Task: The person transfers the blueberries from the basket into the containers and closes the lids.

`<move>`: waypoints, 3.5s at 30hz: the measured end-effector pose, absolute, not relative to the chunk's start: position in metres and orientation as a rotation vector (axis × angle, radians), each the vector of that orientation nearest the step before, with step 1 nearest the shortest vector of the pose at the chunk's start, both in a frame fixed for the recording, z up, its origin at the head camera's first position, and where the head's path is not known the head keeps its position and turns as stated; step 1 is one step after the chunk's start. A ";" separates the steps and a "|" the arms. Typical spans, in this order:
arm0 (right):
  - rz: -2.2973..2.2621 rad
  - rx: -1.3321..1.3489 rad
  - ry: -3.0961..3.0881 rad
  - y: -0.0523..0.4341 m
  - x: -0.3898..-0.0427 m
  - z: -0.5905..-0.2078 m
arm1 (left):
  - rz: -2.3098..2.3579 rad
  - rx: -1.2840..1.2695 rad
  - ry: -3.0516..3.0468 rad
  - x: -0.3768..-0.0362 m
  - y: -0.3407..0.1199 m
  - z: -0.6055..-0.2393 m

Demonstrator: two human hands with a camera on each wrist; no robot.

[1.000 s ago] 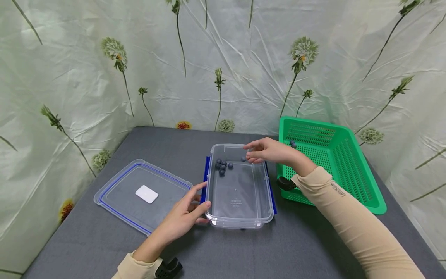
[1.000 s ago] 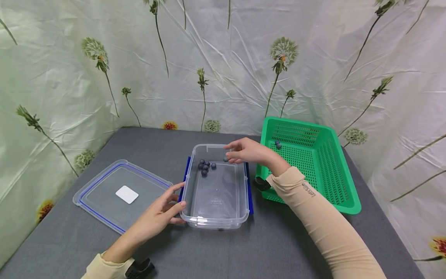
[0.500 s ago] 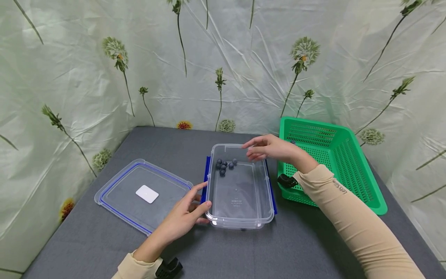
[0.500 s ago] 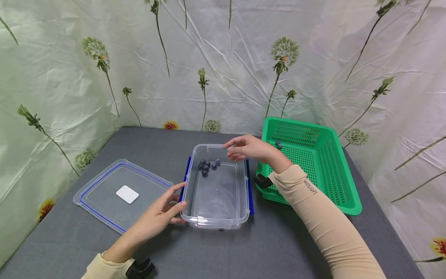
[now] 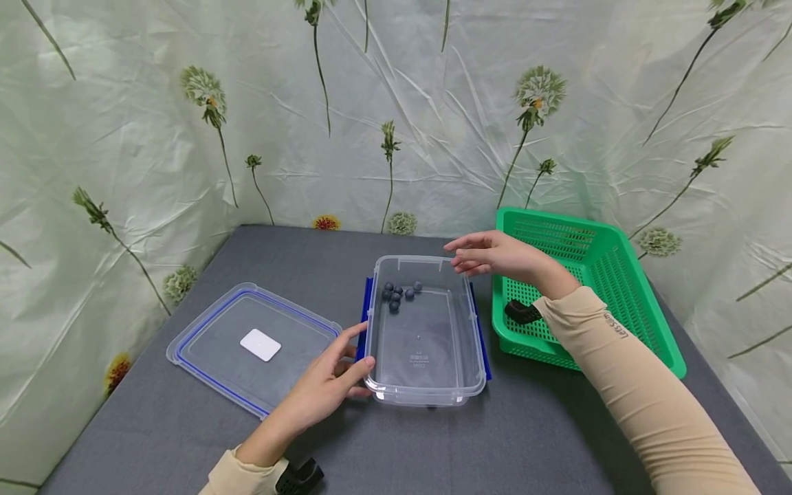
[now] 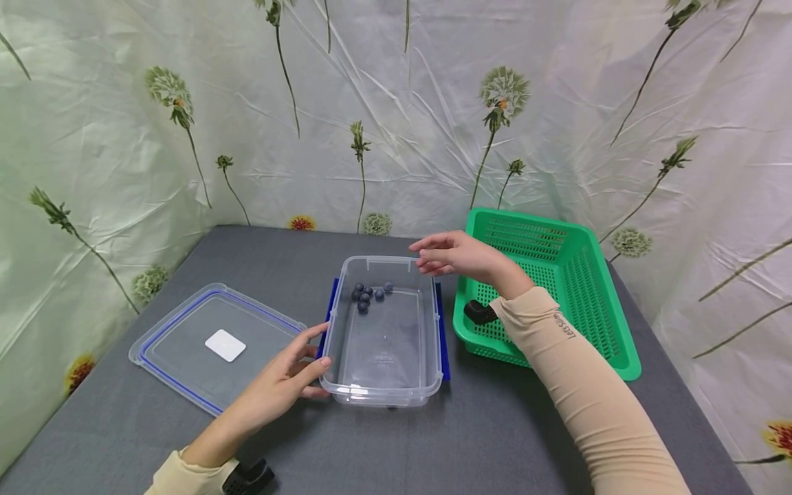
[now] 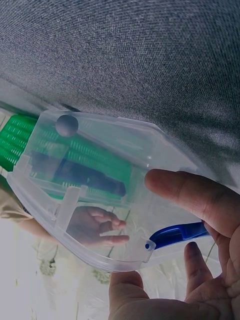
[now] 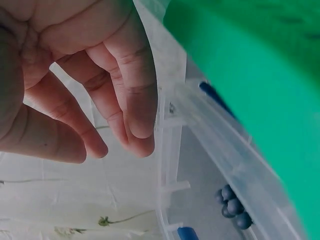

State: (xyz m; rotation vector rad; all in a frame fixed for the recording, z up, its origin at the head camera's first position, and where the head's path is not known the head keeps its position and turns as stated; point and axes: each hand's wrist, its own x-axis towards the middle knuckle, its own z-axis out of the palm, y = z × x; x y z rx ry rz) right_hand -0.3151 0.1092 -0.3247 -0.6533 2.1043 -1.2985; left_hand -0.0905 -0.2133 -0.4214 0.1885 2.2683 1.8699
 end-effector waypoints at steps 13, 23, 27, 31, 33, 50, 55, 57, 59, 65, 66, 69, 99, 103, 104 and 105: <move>-1.427 -0.543 2.092 0.134 -0.326 -0.324 | 1.855 0.197 2.289 -0.090 -0.213 -0.420; -1.538 -0.441 2.130 0.162 -0.334 -0.327 | 1.852 0.194 2.285 -0.091 -0.213 -0.421; -1.565 -0.406 2.140 0.174 -0.338 -0.330 | 1.851 0.193 2.288 -0.091 -0.214 -0.422; -1.587 -0.372 2.143 0.185 -0.343 -0.334 | 1.858 0.192 2.287 -0.091 -0.213 -0.423; -1.603 -0.346 2.140 0.189 -0.344 -0.335 | 1.864 0.192 2.283 -0.091 -0.213 -0.423; -1.456 -0.171 2.210 0.217 -0.362 -0.354 | 1.859 0.183 2.280 -0.091 -0.214 -0.422; -1.334 -0.147 2.265 0.220 -0.368 -0.358 | 1.864 0.176 2.278 -0.090 -0.214 -0.422; -1.274 -0.139 2.285 0.220 -0.370 -0.360 | 1.864 0.173 2.278 -0.090 -0.214 -0.422; -1.220 -0.135 2.295 0.219 -0.371 -0.361 | 1.865 0.172 2.276 -0.091 -0.214 -0.423; -1.098 -0.138 2.295 0.215 -0.373 -0.364 | 1.853 0.174 2.281 -0.091 -0.215 -0.423; -1.077 -0.141 2.297 0.214 -0.373 -0.364 | 1.852 0.174 2.281 -0.091 -0.215 -0.423; -1.029 -0.158 2.305 0.212 -0.373 -0.365 | 1.852 0.173 2.281 -0.092 -0.215 -0.422; -1.007 -0.100 2.393 0.205 -0.374 -0.372 | 1.849 0.177 2.272 -0.092 -0.215 -0.422; -1.007 -0.106 2.387 0.207 -0.374 -0.374 | 1.853 0.180 2.269 -0.092 -0.215 -0.422; -1.005 -0.108 2.388 0.207 -0.374 -0.374 | 1.855 0.181 2.268 -0.092 -0.215 -0.422; -0.995 -0.118 2.397 0.207 -0.374 -0.374 | 1.858 0.182 2.265 -0.092 -0.215 -0.423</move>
